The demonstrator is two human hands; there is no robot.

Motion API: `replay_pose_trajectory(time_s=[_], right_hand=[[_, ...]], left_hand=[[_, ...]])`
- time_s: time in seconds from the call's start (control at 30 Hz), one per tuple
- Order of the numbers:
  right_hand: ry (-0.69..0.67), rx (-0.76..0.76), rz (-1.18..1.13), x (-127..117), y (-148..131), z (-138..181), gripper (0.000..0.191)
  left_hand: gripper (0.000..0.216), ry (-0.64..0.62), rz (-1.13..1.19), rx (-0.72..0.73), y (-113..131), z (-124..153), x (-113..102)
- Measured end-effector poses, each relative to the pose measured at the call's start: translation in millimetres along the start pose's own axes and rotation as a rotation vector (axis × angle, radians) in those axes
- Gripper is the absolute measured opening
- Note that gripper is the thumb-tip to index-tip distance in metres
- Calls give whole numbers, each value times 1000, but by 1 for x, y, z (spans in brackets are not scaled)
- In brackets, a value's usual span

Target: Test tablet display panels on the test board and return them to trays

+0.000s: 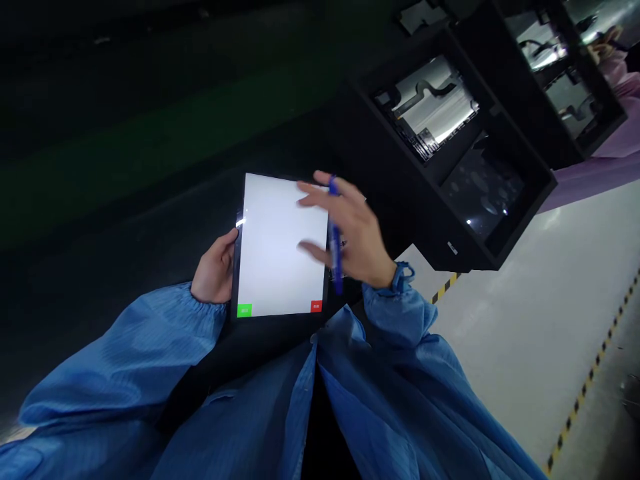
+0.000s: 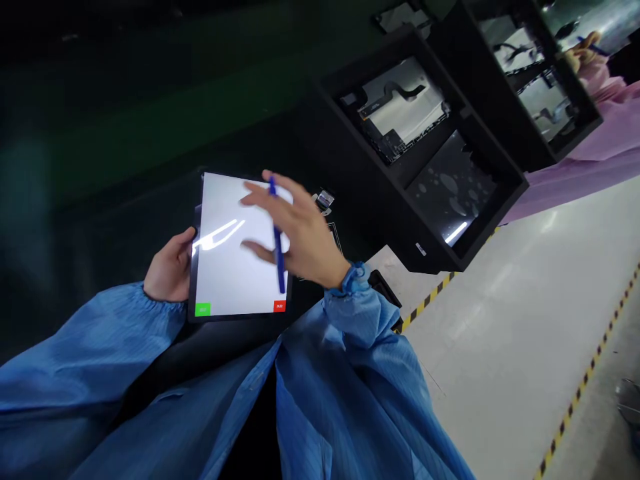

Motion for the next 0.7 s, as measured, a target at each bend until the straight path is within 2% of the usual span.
replay_pose_trajectory(time_s=[0.07, 0.13, 0.2, 0.27, 0.3, 0.4, 0.53, 0.6, 0.7], right_hand=[[-225, -25, 33, 22, -12, 3, 63], [-341, -30, 73, 43, -19, 9, 75], [-356, -61, 132, 61, -22, 17, 58], [-300, -100, 191, 71, -23, 25, 26], [-254, -115, 210, 72, -23, 28, 17], [-56, -99, 204, 57, -24, 33, 14], [235, 58, 174, 12, -14, 45, 12], [276, 166, 197, -2, -2, 61, 13], [232, 304, 235, -1, 22, 94, 13]], left_hand=[[41, 1, -10, 23, -1, 2, 3], [43, 1, -17, 31, -2, 3, 5], [44, 7, -12, 13, -3, 4, 6], [45, 21, 4, -4, -4, 3, 5], [45, 28, 13, -9, -4, 2, 4], [42, 18, 15, -3, -4, -2, 1], [36, 78, 42, 57, 0, -1, -7], [34, 124, 92, 68, 3, 2, -14], [34, 163, 177, 85, 7, 3, -26]])
Point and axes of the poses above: each hand's wrist, its own z-axis away from the middle knuckle, its own x-axis out of the palm, y = z × x, the point moved 3 cm from there along -z, towards the middle knuckle, and after that the axes turned 13 degrees about -x, right-handed, at the moved point
